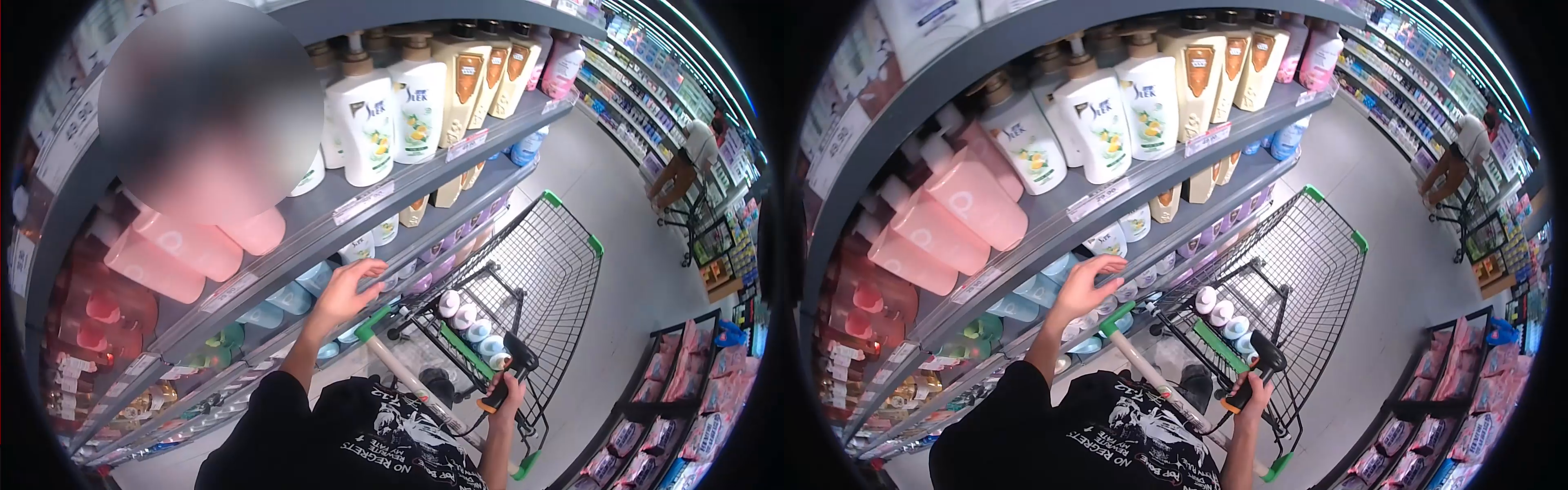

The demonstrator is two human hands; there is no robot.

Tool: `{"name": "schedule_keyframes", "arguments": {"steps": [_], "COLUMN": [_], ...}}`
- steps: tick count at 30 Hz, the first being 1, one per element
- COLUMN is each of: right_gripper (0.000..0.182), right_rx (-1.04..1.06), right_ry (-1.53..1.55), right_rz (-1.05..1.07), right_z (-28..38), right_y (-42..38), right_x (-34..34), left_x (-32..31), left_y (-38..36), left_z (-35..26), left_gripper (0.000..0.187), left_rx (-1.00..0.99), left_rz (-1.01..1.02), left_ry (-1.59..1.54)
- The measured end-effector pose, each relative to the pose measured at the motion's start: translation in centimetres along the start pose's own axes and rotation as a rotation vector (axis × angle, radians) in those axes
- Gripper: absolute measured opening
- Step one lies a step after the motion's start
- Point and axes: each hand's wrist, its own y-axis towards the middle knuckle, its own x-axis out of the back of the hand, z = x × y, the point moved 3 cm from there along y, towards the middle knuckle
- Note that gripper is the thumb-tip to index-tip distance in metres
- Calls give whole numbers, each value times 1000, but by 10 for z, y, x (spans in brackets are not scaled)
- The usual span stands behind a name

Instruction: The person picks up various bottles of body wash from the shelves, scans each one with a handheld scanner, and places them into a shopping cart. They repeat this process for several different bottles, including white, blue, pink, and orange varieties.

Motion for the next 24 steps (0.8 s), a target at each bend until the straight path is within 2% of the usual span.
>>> {"name": "schedule_keyframes", "arguments": {"steps": [2, 4, 6, 8, 9, 11, 14, 15, 19, 21, 22, 24], "right_gripper": [26, 22, 21, 19, 20, 20, 21, 21, 21, 21, 21, 22], "right_rx": [44, 77, 74, 75, 76, 85, 105, 98, 75, 60, 79, 78], "right_ry": [23, 3, -14, -30, -32, -32, -44, -56, -67, -62, -61, -73], "right_rz": [2, -34, -17, -10, -16, -30, 5, 1, -12, -9, 21, -21], "right_z": [-4, -5, -7, -7, -6, -5, -3, -4, -3, -5, 0, -2], "right_y": [4, 5, 8, 9, 8, 7, 7, 7, 5, 7, 4, 4], "right_x": [4, 2, 6, 5, 3, 4, 7, 7, 6, 7, 3, 4], "left_x": [21, 41, 55, 75, 82, 100, 107, 102, 74, 63, 58, 49], "left_y": [-4, -3, 2, 12, 23, 41, 59, 69, 112, 143, 154, 174], "left_z": [-7, -33, -66, -95, -98, -103, -123, -125, -164, -169, -172, -174], "left_gripper": [35, 41, 44, 41, 41, 42, 42, 39, 45, 51, 51, 53], "left_rx": [-80, -106, -166, -376, -380, -397, -362, -464, -525, -556, -565, -451], "left_rz": [-77, -181, -227, -523, -526, -799, -722, -735, -668, -793, -791, -836], "left_ry": [37, -132, -139, -48, -52, -60, -34, -46, -149, -96, -106, 3]}}
